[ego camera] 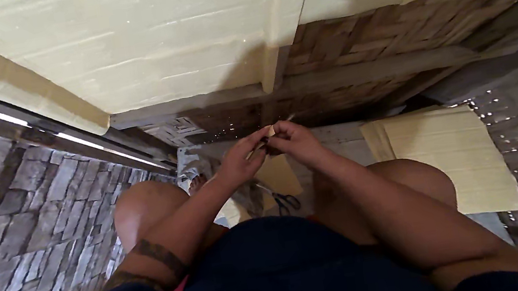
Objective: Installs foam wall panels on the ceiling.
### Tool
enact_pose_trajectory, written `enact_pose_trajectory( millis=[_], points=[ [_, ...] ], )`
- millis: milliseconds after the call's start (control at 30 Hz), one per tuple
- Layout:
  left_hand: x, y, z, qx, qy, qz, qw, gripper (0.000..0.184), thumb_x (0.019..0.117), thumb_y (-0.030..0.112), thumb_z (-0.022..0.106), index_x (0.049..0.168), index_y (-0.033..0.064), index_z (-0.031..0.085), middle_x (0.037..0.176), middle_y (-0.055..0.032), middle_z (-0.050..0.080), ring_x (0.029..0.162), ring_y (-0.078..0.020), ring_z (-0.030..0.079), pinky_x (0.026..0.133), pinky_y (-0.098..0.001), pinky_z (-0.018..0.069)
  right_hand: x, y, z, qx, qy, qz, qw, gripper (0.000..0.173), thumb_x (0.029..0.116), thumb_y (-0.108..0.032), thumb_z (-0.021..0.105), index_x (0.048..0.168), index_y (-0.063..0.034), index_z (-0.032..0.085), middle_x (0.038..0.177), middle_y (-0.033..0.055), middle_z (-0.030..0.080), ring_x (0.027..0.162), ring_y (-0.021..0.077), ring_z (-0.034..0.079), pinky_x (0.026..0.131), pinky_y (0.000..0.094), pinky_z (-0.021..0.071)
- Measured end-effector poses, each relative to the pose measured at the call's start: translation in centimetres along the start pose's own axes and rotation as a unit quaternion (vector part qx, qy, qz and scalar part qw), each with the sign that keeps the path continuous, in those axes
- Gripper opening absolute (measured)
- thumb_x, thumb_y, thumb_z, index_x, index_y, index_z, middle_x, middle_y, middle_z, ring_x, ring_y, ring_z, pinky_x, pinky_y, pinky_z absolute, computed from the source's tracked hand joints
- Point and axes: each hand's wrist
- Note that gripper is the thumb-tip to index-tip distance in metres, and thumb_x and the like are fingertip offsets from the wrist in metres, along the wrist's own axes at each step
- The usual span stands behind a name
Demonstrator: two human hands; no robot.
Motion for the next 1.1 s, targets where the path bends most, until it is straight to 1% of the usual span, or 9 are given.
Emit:
enact_pose_trajectory(
  millis=[100,200,300,367,533,633,767,833,1100],
  points=[
    [0.1,0.1,-0.1,-0.052,0.008,-0.016,0.998,0.042,0.0992,0.0,0.056,0.14,-0.0054,0.056,0.128,-0.0204,0.067,0.114,-0.0208,0.068,0.102,-0.0375,0.0541,-0.1,0.3,-0.3,0.003,-0.007,-0.026,1.0,0.013,0.1015,-0.012,0.062,0.107,0.0,0.062,0.092,0.0066,0.071,0.081,0.0104,0.07,0.079,0.03,0.0606],
    [0.0,0.3,-0.4,-0.053,0.014,-0.024,0.998,0.037,0.1028,0.005,0.052,0.138,-0.0026,0.06,0.125,-0.0175,0.069,0.11,-0.0175,0.068,0.099,-0.0348,0.0542,-0.5,-0.3,-0.3,-0.01,-0.007,-0.025,1.0,0.015,0.1026,-0.013,0.061,0.109,-0.0002,0.065,0.095,0.0064,0.071,0.083,0.0103,0.071,0.081,0.0296,0.0608],
    [0.0,0.3,-0.6,-0.034,0.02,-0.016,0.999,0.037,0.1031,0.005,0.05,0.139,-0.0015,0.06,0.12,-0.0178,0.071,0.108,-0.0193,0.069,0.098,-0.0365,0.0541,-0.7,-0.4,-0.4,0.002,-0.007,-0.014,1.0,0.017,0.1026,-0.013,0.061,0.112,-0.0001,0.067,0.1,0.0076,0.073,0.087,0.0121,0.072,0.082,0.0304,0.061],
    [0.1,0.3,-0.7,-0.027,0.022,0.007,0.999,0.039,0.1017,0.002,0.048,0.138,-0.0036,0.06,0.119,-0.0189,0.071,0.108,-0.0204,0.069,0.098,-0.0366,0.054,-0.6,-0.4,-0.6,0.018,-0.007,-0.015,1.0,0.017,0.1021,-0.01,0.06,0.113,0.0004,0.068,0.101,0.0064,0.073,0.087,0.0098,0.072,0.082,0.0281,0.0607],
    [0.3,0.5,-0.9,0.002,0.005,0.056,0.998,0.041,0.098,-0.003,0.048,0.137,-0.0076,0.059,0.124,-0.0205,0.07,0.11,-0.0222,0.069,0.101,-0.0352,0.0527,-0.7,-0.6,-1.0,0.028,0.003,0.004,1.0,0.016,0.1021,-0.009,0.06,0.11,0.0013,0.069,0.099,0.0069,0.073,0.086,0.0097,0.072,0.082,0.0276,0.0602],
    [0.4,0.0,-0.9,0.021,-0.008,0.064,0.998,0.042,0.0987,-0.002,0.047,0.138,-0.0058,0.059,0.131,-0.0195,0.067,0.117,-0.0246,0.068,0.104,-0.0387,0.0515,-0.8,-0.9,-1.2,0.017,0.007,0.012,1.0,0.018,0.1023,-0.009,0.058,0.112,0.0024,0.069,0.098,0.0078,0.074,0.085,0.0104,0.071,0.082,0.0284,0.0595],
    [0.4,-0.1,-0.8,0.051,-0.001,0.062,0.997,0.041,0.0987,-0.003,0.049,0.138,-0.0033,0.06,0.134,-0.0183,0.066,0.123,-0.0265,0.065,0.108,-0.0407,0.0496,-1.0,-1.8,-1.3,0.031,0.01,0.026,0.999,0.02,0.1035,-0.007,0.055,0.114,0.0025,0.069,0.097,0.0066,0.075,0.082,0.0091,0.072,0.078,0.026,0.0606],
    [0.4,-0.1,-0.7,0.071,0.009,0.062,0.996,0.04,0.0991,-0.003,0.05,0.137,-0.0022,0.062,0.136,-0.0181,0.065,0.126,-0.0273,0.064,0.109,-0.0411,0.049,-1.1,-1.8,-1.4,0.039,0.009,0.021,0.999,0.019,0.1028,-0.006,0.056,0.114,0.0025,0.069,0.099,0.0065,0.075,0.083,0.0094,0.073,0.079,0.0259,0.0607],
    [0.6,-0.4,-0.6,0.12,0.026,0.071,0.99,0.039,0.0986,-0.004,0.052,0.135,0.0014,0.065,0.137,-0.0171,0.065,0.122,-0.0281,0.066,0.101,-0.0427,0.0546,-1.0,-1.6,-1.3,0.027,0.003,0.032,0.999,0.021,0.1014,-0.009,0.061,0.118,0.0015,0.07,0.104,0.0102,0.074,0.087,0.0128,0.073,0.083,0.0289,0.06]
  ],
)
Point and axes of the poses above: each hand's wrist, its own x-axis towards the middle knuckle, its own z-axis out of the palm, y = z × x
